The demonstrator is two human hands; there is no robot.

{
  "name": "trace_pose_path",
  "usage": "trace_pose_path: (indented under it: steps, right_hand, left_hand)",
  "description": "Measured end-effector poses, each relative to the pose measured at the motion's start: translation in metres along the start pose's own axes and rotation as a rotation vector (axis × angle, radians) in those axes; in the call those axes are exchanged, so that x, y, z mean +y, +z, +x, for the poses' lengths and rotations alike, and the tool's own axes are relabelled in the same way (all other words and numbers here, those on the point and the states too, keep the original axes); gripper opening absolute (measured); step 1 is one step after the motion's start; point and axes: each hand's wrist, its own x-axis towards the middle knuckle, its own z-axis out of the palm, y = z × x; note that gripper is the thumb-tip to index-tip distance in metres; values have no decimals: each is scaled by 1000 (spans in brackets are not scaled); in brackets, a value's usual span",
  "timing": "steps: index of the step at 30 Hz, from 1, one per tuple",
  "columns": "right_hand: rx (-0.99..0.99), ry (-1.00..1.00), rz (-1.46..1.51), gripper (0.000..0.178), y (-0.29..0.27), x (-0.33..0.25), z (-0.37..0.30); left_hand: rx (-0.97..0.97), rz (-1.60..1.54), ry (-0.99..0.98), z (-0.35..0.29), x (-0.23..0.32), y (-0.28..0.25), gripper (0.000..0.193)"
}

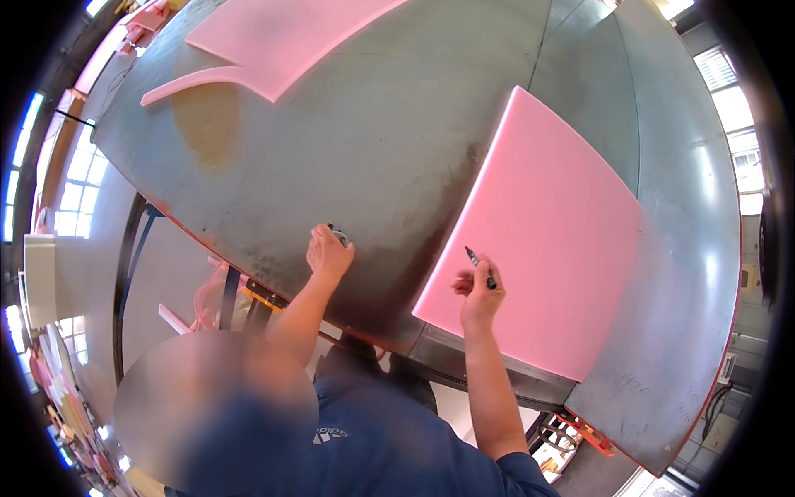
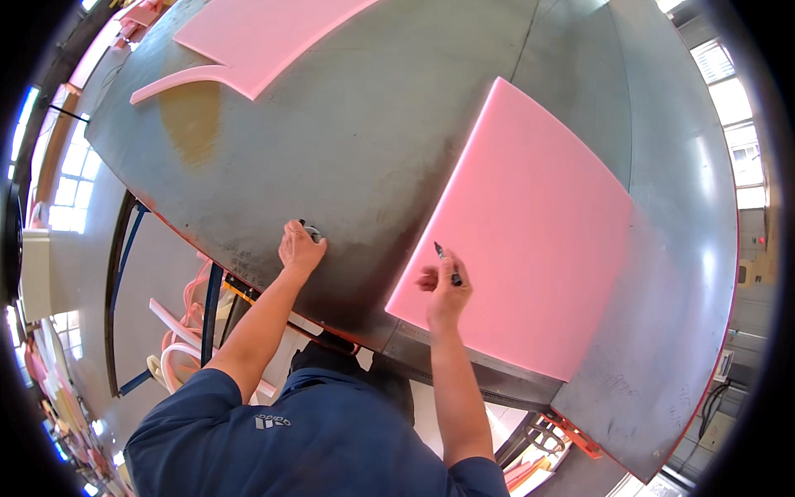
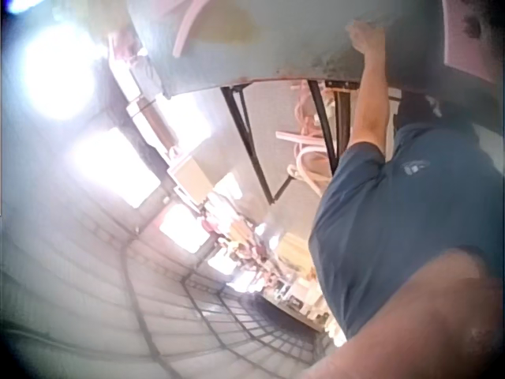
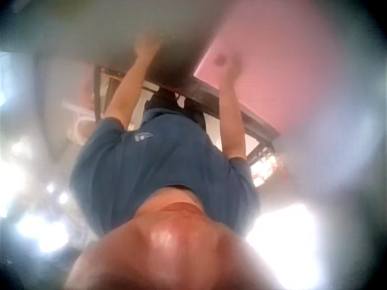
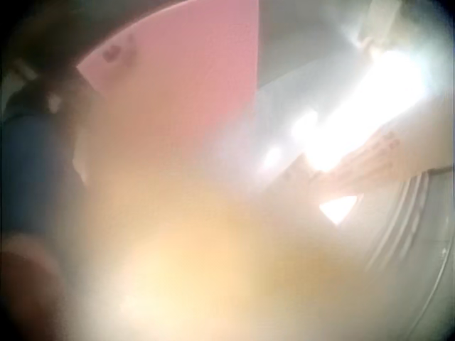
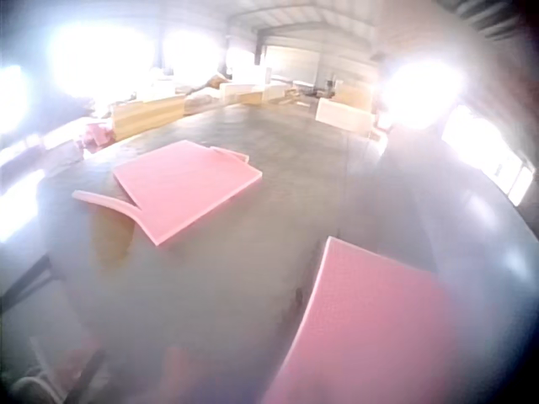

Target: The person measures and marks a large pink foam sheet using a tape measure and a marker. They then align the sheet on a cutting table and use a long straight blade to slice the foam into smaller rectangular pieces. The person repeats this process, stacking the cut pieces and handling the remaining material.

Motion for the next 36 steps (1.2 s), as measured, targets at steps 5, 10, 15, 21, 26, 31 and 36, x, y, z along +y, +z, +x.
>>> trace_pose_path:
  steps: [5,10,15,21,26,31,36]
  right_hand:
    - [-98,-22,-93,29,-42,25,-28]
    - [-310,-165,-359,41,-73,15,-57]
    - [-515,-84,-436,40,-128,-1,-72]
    - [-628,-127,-444,38,-172,2,-88]
    - [-628,-121,-385,35,-172,2,-96]
    - [-672,-100,-357,35,-160,5,-89]
    - [-517,-99,-313,38,-153,18,-49]
  left_hand:
    - [-117,-416,-42,-38,12,-6,64]
    - [-552,-631,586,-168,54,-15,67]
    - [-605,-569,597,-245,92,-29,64]
    - [-629,-520,650,-286,82,-23,60]
    - [-680,-916,469,-308,58,9,53]
    - [-635,-1186,92,-317,79,27,34]
    - [-561,-1145,65,-300,43,54,30]
